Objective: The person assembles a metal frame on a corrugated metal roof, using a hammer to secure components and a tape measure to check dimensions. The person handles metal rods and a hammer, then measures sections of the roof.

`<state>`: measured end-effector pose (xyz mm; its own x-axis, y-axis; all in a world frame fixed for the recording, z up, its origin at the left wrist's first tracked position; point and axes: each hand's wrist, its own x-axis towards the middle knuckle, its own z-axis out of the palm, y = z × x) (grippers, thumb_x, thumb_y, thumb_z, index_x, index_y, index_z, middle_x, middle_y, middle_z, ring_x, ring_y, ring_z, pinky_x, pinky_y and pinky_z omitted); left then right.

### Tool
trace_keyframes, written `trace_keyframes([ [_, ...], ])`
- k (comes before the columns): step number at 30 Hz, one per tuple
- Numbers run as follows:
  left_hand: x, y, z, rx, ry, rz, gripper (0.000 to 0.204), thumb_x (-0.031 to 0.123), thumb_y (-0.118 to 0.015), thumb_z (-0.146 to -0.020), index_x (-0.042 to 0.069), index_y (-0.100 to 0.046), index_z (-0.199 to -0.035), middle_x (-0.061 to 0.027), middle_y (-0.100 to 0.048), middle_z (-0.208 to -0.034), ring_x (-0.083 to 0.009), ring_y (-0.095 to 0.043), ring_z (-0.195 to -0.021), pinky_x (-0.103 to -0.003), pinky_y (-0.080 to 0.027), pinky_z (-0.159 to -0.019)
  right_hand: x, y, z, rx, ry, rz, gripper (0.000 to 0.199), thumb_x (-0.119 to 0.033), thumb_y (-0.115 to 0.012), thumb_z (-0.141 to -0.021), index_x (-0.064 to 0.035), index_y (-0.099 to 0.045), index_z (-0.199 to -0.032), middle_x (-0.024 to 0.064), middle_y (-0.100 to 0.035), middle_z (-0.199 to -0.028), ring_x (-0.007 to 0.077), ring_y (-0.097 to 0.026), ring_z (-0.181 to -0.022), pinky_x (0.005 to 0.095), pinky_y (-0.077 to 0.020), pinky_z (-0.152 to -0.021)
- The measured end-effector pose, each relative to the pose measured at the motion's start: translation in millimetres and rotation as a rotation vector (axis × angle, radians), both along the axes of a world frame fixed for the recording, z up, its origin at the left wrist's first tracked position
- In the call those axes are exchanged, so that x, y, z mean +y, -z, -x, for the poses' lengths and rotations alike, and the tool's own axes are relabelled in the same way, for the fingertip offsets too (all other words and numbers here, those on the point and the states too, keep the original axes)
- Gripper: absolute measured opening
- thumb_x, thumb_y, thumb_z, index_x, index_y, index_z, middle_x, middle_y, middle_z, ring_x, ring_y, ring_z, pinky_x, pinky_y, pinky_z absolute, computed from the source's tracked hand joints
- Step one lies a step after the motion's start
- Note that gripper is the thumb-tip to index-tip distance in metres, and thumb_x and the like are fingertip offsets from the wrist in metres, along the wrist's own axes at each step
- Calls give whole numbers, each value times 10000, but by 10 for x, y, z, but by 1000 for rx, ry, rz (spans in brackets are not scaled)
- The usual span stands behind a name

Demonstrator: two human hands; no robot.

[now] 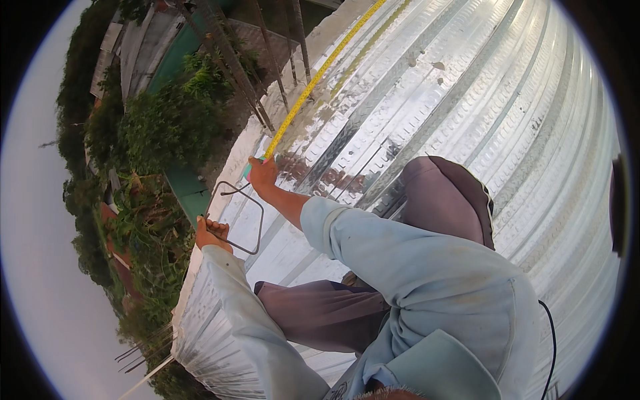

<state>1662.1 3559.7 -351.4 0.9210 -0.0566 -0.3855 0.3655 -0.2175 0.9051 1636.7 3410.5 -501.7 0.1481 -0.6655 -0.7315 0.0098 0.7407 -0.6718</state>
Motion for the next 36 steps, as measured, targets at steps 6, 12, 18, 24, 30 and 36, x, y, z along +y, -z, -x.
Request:
trace_keyframes([
  [6, -20, -48, 52, -13, 61, 73, 317, 395, -612, -984, 164, -555, -773, 23, -541, -654, -141, -492, -536, -340, -444, -595, -58, 233, -93, -25, 10, 64, 637, -417, -731, -811, 53, -520, -1186, 287, -591, -1131, 441, -574, -1093, 486, -446, -948],
  [12, 0, 18, -5, -172, -21, -111, 328, 375, -647, -956, 119, -577, -764, 1, -520, -641, -124, -397, -433, -299, -344, -456, 5, 315, -124, -18, -20, 87, 662, -388, -758, -798, 86, -538, -1205, 312, -615, -1166, 442, -593, -1106, 469, -452, -960],
  [18, -260, 179, -78, -194, 58, -61, 406, 405, -656, -944, 95, -558, -701, 1, -467, -583, -98, -349, -388, -285, -288, -379, -210, 378, 209, -178, -11, -77, 620, -348, -752, -785, 58, -536, -1201, 260, -631, -1113, 378, -659, -953, 440, -550, -789],
  [24, 156, 154, -185, -286, 1, -205, 275, 289, -752, -867, 56, -648, -762, 3, -547, -638, -94, -417, -481, -293, -330, -451, 267, 11, 1036, -171, 54, -139, 599, -294, -728, -768, 3, -496, -1234, 194, -593, -1097, 271, -640, -932, 375, -567, -682],
  [30, -385, 178, -17, -583, 86, -255, 324, 279, -783, -828, -31, -692, -843, -50, -652, -748, -137, -549, -714, -296, -456, -686, -313, 1018, 1630, -80, 236, 29, 395, -254, -689, -799, -28, -542, -1088, 82, -531, -969, 215, -572, -807, 394, -539, -558],
  [36, -450, 94, 83, -724, 68, -398, 375, 325, -764, -840, -45, -698, -836, -76, -653, -724, -151, -555, -679, -330, -478, -662, -640, 999, 1926, -125, 177, 65, 324, -249, -645, -801, -68, -510, -1033, 98, -536, -965, 254, -594, -814, 459, -564, -587],
])
